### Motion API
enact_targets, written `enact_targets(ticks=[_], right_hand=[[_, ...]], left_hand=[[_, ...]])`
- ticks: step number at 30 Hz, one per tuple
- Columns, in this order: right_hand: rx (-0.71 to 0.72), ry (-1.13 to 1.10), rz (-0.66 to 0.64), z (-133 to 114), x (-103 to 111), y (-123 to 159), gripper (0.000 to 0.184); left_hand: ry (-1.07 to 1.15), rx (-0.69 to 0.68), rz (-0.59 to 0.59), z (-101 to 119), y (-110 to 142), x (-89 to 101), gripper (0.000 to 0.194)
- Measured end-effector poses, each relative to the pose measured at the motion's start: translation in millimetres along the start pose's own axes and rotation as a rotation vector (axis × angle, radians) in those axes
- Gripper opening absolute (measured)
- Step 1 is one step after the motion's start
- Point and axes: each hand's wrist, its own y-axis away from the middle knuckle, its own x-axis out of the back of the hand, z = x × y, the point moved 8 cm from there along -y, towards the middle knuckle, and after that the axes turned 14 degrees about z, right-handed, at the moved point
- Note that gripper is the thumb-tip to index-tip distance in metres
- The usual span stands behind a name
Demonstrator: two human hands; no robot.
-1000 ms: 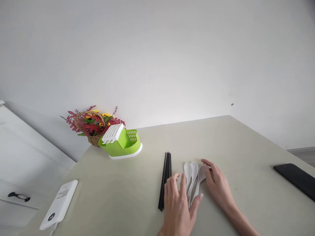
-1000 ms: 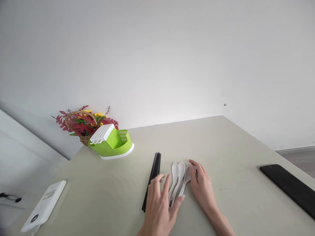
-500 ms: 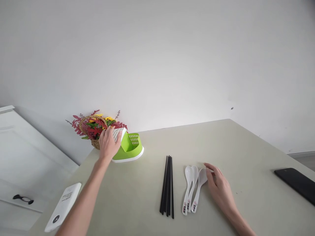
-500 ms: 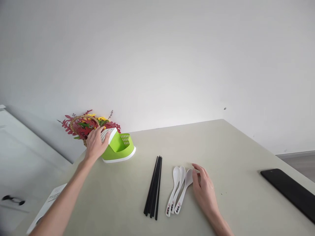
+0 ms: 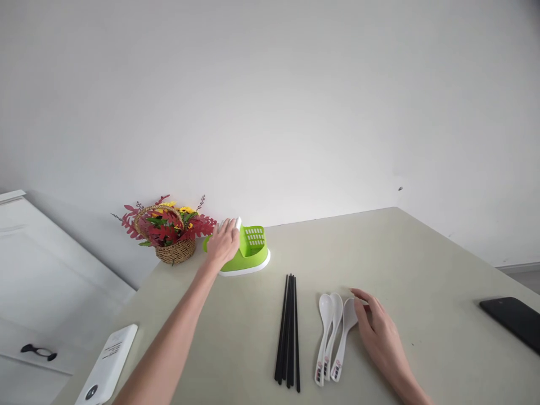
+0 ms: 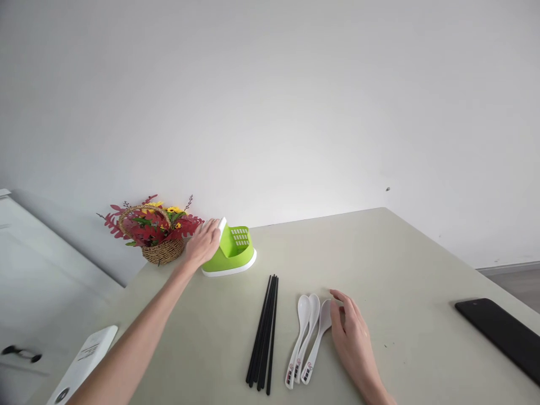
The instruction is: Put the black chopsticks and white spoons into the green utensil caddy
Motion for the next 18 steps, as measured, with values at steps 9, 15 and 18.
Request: enact_targets(ticks=[9,15,18], right_hand=[[-0.004,-0.039,0.03,-3.3,0.4,-3.6,0.047],[0.003,-0.061,0.031,-4.7,0.0,-3.0,0.045],[0.013,-0.061,0.028,-3.6,-0.9,-2.9,0.045]], left_hand=[[0.118,-0.028,-0.106,126.5,-6.7,-40.7,0.063],[0.18,-0.086,-0.183,179.0,2.5,-35.6,0.064],[0.193,-0.118,-0.207,191.9,7.3,-30.4,0.065]])
